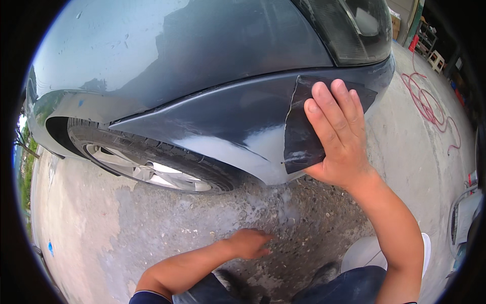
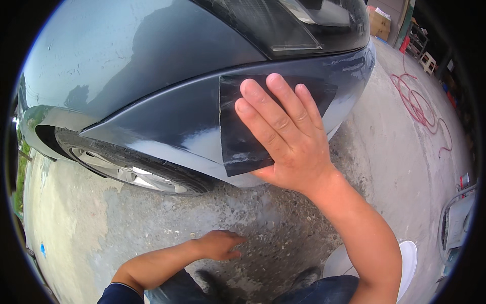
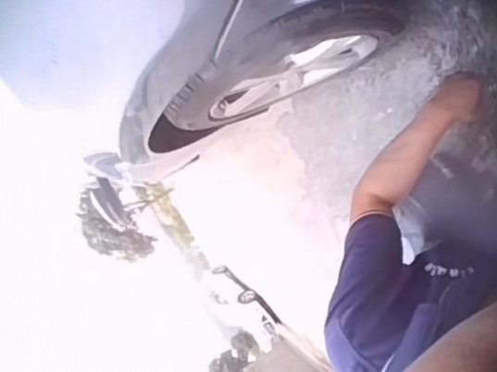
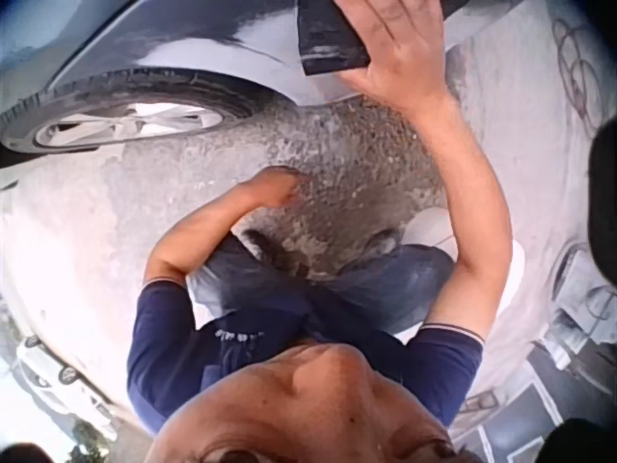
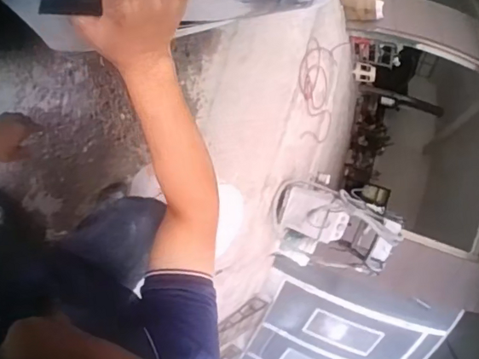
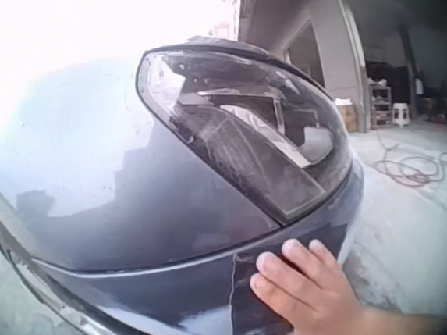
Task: The person sands the front bumper of a grey car using a green sanding block and a black sanding pad. They repeatedly dip the sanding block into a bucket of water and rub the surface of the bumper, focusing on the area around the headlight and the lower edge.
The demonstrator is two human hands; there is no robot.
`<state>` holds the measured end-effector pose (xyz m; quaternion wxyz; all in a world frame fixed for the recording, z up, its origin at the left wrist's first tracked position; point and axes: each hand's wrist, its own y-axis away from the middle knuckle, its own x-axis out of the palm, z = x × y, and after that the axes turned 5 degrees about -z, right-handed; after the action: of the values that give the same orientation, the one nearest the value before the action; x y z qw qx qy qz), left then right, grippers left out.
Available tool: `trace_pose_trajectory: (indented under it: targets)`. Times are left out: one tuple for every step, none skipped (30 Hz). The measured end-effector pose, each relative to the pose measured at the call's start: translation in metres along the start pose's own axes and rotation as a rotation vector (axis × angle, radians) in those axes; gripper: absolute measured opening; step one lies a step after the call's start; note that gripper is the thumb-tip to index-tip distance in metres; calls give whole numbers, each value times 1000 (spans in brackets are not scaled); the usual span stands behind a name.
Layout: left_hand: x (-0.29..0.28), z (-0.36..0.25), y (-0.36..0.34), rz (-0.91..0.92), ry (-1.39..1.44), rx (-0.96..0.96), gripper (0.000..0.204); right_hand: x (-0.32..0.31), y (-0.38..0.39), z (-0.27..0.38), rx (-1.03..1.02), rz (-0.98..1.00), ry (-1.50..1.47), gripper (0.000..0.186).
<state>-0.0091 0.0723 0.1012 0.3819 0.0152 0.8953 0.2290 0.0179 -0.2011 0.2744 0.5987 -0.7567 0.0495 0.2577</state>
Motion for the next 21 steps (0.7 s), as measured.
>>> trace_pose_trajectory:
  targets:
    - [1, 1, 0, -16, 2, 7, 59, -7, 7, -14, -7, 12, 11, 80]
    - [3, 3, 2, -33, 4, 12, 59, -14, 14, -26, -15, 23, 21, 79]
    - [3, 4, 3, -51, 7, 19, 59, -22, 20, -33, 6, 32, 8, 81]
    - [3, 5, 4, -45, 5, 10, 60, -27, 25, -38, 7, 56, 17, 82]
    - [1, 3, 5, -40, 5, 2, 60, -30, 27, -41, 6, 81, 23, 83]
    - [0, 3, 6, -35, 5, -7, 60, -32, 28, -42, 5, 106, 30, 85]
    - [3, 4, 7, -42, 8, -1, 60, -32, 28, -37, 29, 76, 24, 88]
    - [5, 4, 8, -52, 11, 4, 60, -31, 25, -30, 47, 82, 50, 87]
    - [6, 4, 9, -62, 14, 8, 60, -31, 22, -24, 64, 89, 75, 86]
    - [6, 3, 10, -50, 8, 3, 60, -31, 21, -20, 82, 95, 100, 84]
    - [3, -2, 8, -41, 5, 6, 60, -32, 23, -18, 99, 123, 93, 79]
    - [0, -6, 7, -31, 1, 9, 59, -30, 24, -17, 99, 106, 86, 78]
    - [0, -8, 5, -31, 0, 24, 59, -28, 25, -16, 98, 90, 80, 77]
    - [0, -9, 4, -34, -2, 34, 59, -25, 23, -14, 96, 72, 69, 77]
    - [1, -8, 4, -32, -4, 35, 59, -22, 15, -5, 87, 60, 14, 76]
    - [3, -8, 2, -27, -4, 40, 59, -17, 6, 6, 78, 49, -41, 75]
    - [4, -6, 6, -24, -6, 27, 60, -11, -3, 14, 48, 49, -41, 75]
    - [6, -5, 6, -13, -7, 24, 60, -6, -10, 20, 20, 57, -31, 75]
    - [7, -5, 6, -12, -4, 26, 60, -2, -16, 26, -7, 66, -21, 75]
    - [5, -5, 7, -19, -3, 26, 60, -1, -19, 23, -45, 73, -5, 73]
    - [6, -5, 6, -20, -1, 35, 60, -1, -21, 18, -81, 83, 17, 72]
